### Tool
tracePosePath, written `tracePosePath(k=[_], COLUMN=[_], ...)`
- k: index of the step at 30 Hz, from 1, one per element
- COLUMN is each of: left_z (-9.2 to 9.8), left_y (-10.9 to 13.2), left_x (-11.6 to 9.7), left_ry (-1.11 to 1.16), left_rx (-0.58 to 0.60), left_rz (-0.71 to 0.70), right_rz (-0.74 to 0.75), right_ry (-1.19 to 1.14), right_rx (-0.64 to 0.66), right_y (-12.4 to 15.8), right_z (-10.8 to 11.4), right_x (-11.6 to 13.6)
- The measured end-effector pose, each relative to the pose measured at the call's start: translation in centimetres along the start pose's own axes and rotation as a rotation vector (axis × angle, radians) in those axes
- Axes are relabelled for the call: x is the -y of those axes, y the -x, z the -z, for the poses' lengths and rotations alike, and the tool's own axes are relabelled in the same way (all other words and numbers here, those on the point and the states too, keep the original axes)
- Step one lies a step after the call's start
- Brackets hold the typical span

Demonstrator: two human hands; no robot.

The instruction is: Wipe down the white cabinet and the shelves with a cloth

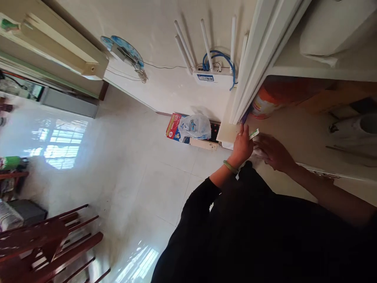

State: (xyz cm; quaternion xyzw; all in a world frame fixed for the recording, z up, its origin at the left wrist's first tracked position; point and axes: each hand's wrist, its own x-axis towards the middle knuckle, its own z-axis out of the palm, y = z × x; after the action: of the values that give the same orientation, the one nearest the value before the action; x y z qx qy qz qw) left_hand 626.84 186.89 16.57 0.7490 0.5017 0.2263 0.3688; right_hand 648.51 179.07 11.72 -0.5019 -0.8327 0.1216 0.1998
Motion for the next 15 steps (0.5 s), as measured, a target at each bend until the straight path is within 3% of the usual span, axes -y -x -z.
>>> tracePosePath(k=[2, 4, 6, 8, 15], left_z=[-0.4, -0.7, -0.9, -1.0, -2.1], left_y=[-0.3, -0.7, -0.9, -1.0, -1.2], left_x=[-0.1, -0.1, 0.0, 0.2, -0.9], left_ry=[-0.037, -0.058, -0.067, -0.067, -0.155], left_rx=[0.015, 0.009, -0.006, -0.030, -0.051], left_rz=[-0.004, -0.004, 0.000, 0.007, 0.048], right_rz=[-0.131, -0.326, -0.499, -0.559, -0.143], right_ry=[0.010, 0.073, 0.135, 0.157, 0.054], right_rx=[-0.088, -0.181, -0.250, -0.255, -0.077], right_y=[1.5, 0.5, -1.6, -3.3, -4.1], right_z=[0.8, 0.9, 0.4, -0.4, -3.7], right_x=[-2.4, -3.9, -4.0, -2.8, 4.4])
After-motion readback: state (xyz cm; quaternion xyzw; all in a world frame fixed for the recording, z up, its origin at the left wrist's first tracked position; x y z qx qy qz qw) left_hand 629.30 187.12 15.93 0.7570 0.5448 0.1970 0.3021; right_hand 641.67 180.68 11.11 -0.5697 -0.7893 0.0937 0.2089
